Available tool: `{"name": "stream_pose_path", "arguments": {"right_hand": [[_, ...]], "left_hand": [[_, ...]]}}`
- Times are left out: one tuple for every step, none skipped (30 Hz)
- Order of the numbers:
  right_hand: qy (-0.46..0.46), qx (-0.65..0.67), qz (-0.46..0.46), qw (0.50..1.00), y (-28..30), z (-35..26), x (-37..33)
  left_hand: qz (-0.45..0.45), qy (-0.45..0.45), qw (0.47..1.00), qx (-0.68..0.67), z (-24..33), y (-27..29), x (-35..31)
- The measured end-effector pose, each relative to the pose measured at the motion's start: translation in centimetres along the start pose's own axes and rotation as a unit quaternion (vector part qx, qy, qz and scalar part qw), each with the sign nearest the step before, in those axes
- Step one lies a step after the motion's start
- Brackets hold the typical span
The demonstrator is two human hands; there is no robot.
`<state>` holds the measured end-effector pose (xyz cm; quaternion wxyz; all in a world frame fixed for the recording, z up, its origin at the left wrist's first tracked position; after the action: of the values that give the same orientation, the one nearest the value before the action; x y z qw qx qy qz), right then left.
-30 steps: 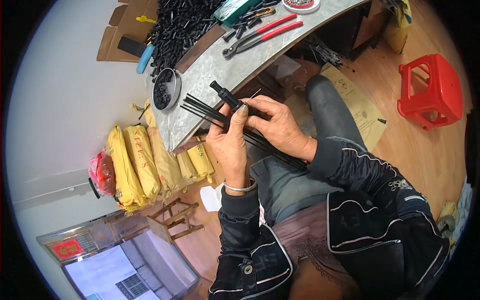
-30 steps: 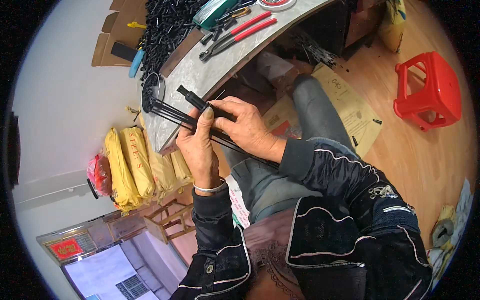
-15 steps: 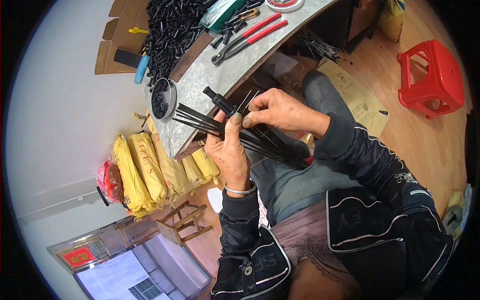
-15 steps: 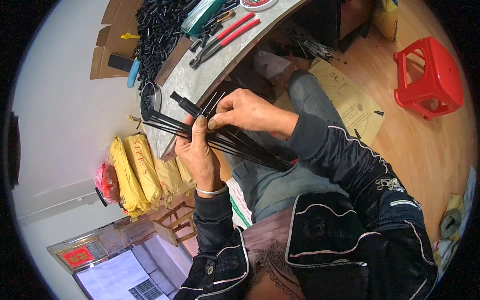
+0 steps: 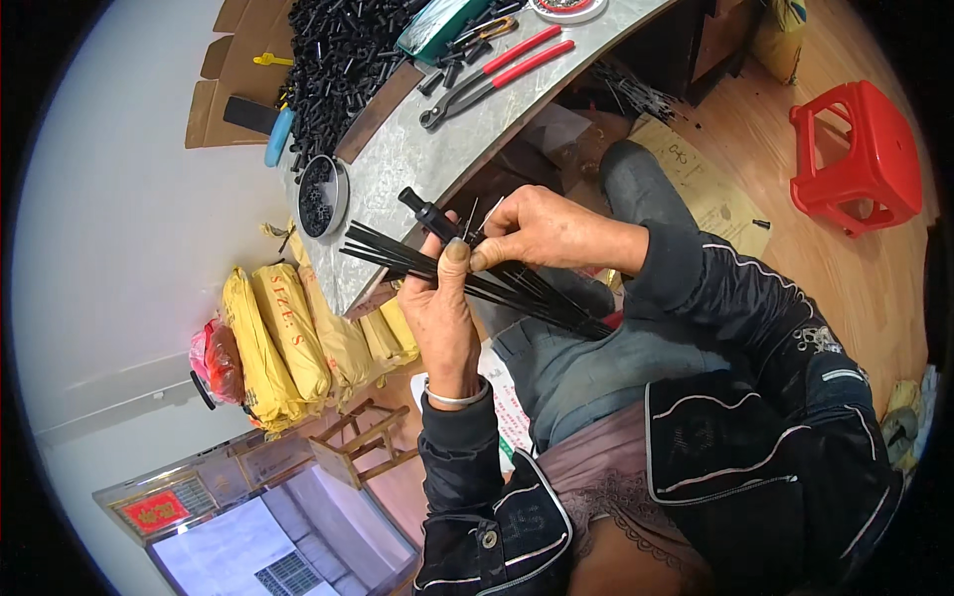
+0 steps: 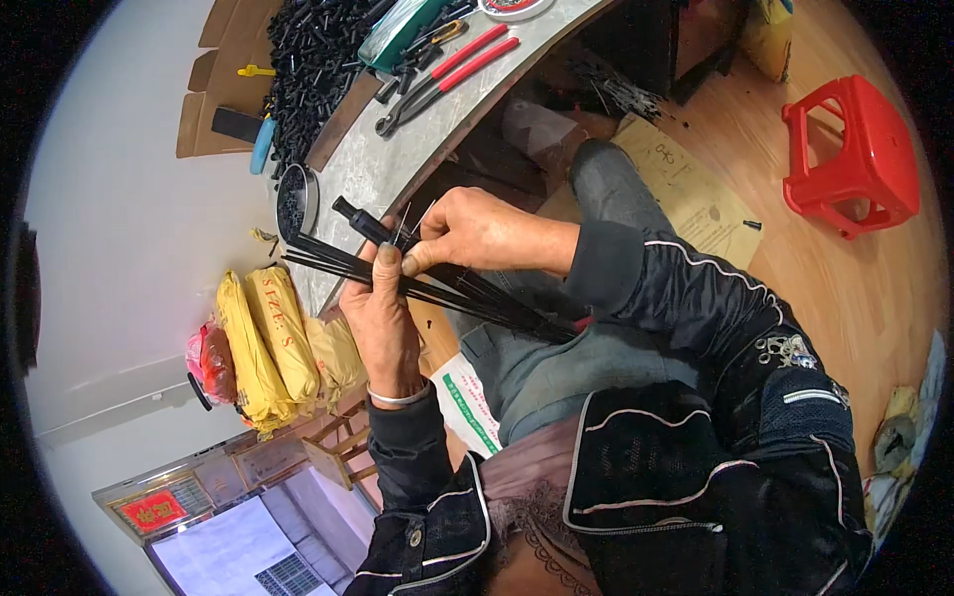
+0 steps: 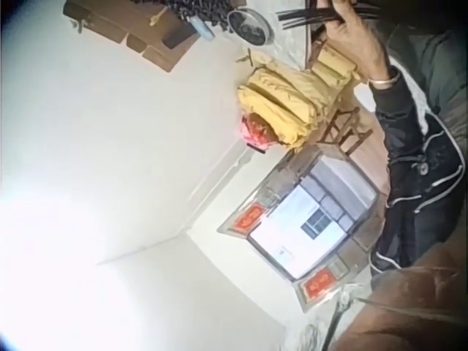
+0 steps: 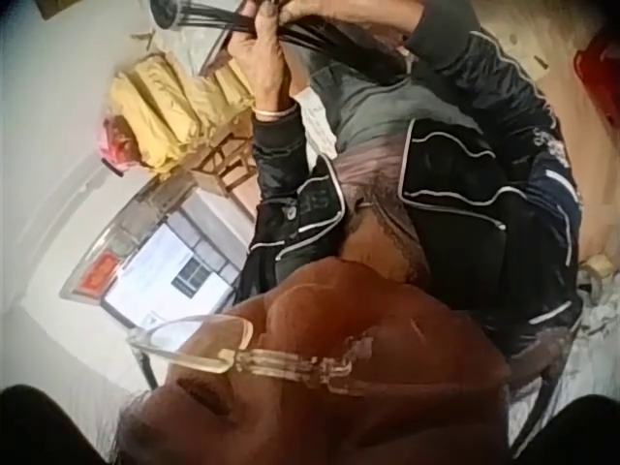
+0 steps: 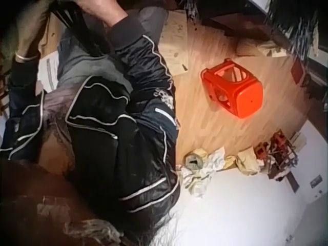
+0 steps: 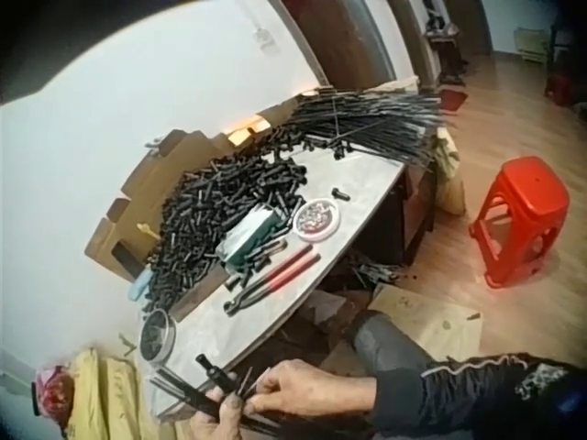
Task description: Assembling components onto wire harnesses and using pliers to secure parts.
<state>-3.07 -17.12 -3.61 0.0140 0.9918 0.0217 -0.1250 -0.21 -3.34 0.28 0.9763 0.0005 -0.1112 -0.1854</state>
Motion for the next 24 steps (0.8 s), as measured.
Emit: {"name": "stream_pose_path", "arguments": {"right_hand": [[0.001,0.000,-0.001,1.000,-0.1,-0.2,0.0],[-0.007,0.003,0.004,1.000,-0.1,-0.3,-0.1],[-0.015,0.006,0.010,1.000,-0.1,-0.4,-0.2],[-0.014,0.005,0.009,1.000,-0.2,-0.3,-0.3],[-0.007,0.003,0.028,1.000,-0.1,-0.3,-0.4],[0.000,0.001,0.046,0.999,0.0,-0.3,-0.4],[-0.001,0.001,0.047,0.999,0.0,-0.2,-0.5],[0.003,-0.009,0.050,0.999,0.1,-0.2,-0.5],[0.006,-0.018,0.053,0.998,0.1,-0.2,-0.6],[0.005,-0.018,0.055,0.998,0.2,-0.1,-0.5],[0.003,-0.016,0.046,0.999,0.1,0.0,-0.4],[0.000,-0.013,0.038,0.999,0.1,0.2,-0.4],[0.000,-0.014,0.039,0.999,0.2,0.1,-0.4],[-0.016,-0.004,0.021,1.000,0.2,0.1,-0.5],[-0.032,0.006,0.004,0.999,0.2,0.2,-0.5],[-0.033,0.006,0.002,0.999,0.2,0.0,-0.6],[-0.061,0.055,-0.029,0.996,0.0,0.2,-0.6],[-0.090,0.103,-0.060,0.989,-0.3,0.5,-0.6],[-0.092,0.102,-0.058,0.989,-0.2,0.6,-0.5],[-0.099,0.113,-0.072,0.986,-0.3,0.9,-0.2],[-0.105,0.124,-0.087,0.983,-0.5,1.0,-0.1],[-0.106,0.124,-0.085,0.983,-0.4,1.1,-0.1],[-0.108,0.134,-0.089,0.981,-0.4,1.2,-0.1],[-0.110,0.144,-0.092,0.979,-0.4,1.2,-0.1]], "left_hand": [[0.001,-0.001,1.000,0.001,-0.2,0.1,0.0],[0.011,0.005,0.999,-0.039,-0.6,0.3,0.0],[0.020,0.011,0.997,-0.079,-1.1,0.4,0.0],[0.051,0.023,0.993,-0.106,-1.6,0.6,0.0],[0.052,0.023,0.993,-0.107,-1.7,0.6,0.1],[0.045,0.019,0.993,-0.109,-1.7,0.6,0.1],[0.036,0.016,0.993,-0.111,-1.7,0.5,0.2],[0.035,0.016,0.993,-0.112,-1.7,0.4,0.2],[0.036,0.016,0.994,-0.104,-1.6,0.4,0.2],[0.036,0.016,0.995,-0.096,-1.5,0.3,0.3],[0.034,0.017,0.995,-0.097,-1.4,0.2,0.2],[0.034,0.008,0.996,-0.078,-1.1,0.2,0.1],[0.035,-0.002,0.998,-0.059,-0.8,0.1,0.1],[0.045,-0.014,0.997,-0.056,-0.5,-0.1,-0.1],[0.045,-0.013,0.997,-0.058,-0.5,-0.4,-0.2],[0.056,-0.034,0.996,-0.056,-0.2,-0.3,-0.4],[0.067,-0.055,0.995,-0.055,0.0,-0.2,-0.6],[0.074,-0.064,0.993,-0.059,-0.1,0.0,-0.7],[0.074,-0.063,0.993,-0.061,-0.1,-0.1,-0.8],[0.068,-0.065,0.994,-0.049,0.1,-0.2,-0.7],[0.062,-0.067,0.995,-0.037,0.3,-0.3,-0.7],[0.061,-0.066,0.995,-0.039,0.1,-0.2,-0.7],[0.052,-0.074,0.996,-0.015,-0.1,0.0,-0.7],[0.044,-0.083,0.996,0.009,-0.2,0.1,-0.6]]}}
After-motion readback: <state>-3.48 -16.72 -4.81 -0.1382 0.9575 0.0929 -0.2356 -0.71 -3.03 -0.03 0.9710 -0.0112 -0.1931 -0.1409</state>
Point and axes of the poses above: each hand's wrist, its own x-axis towards the middle knuckle, its own y-axis out of the back of the hand, z = x × y, the point moved 6 cm from there along x, towards the middle knuckle, and after that the axes turned 15 degrees about -y, right-handed, at the moved point
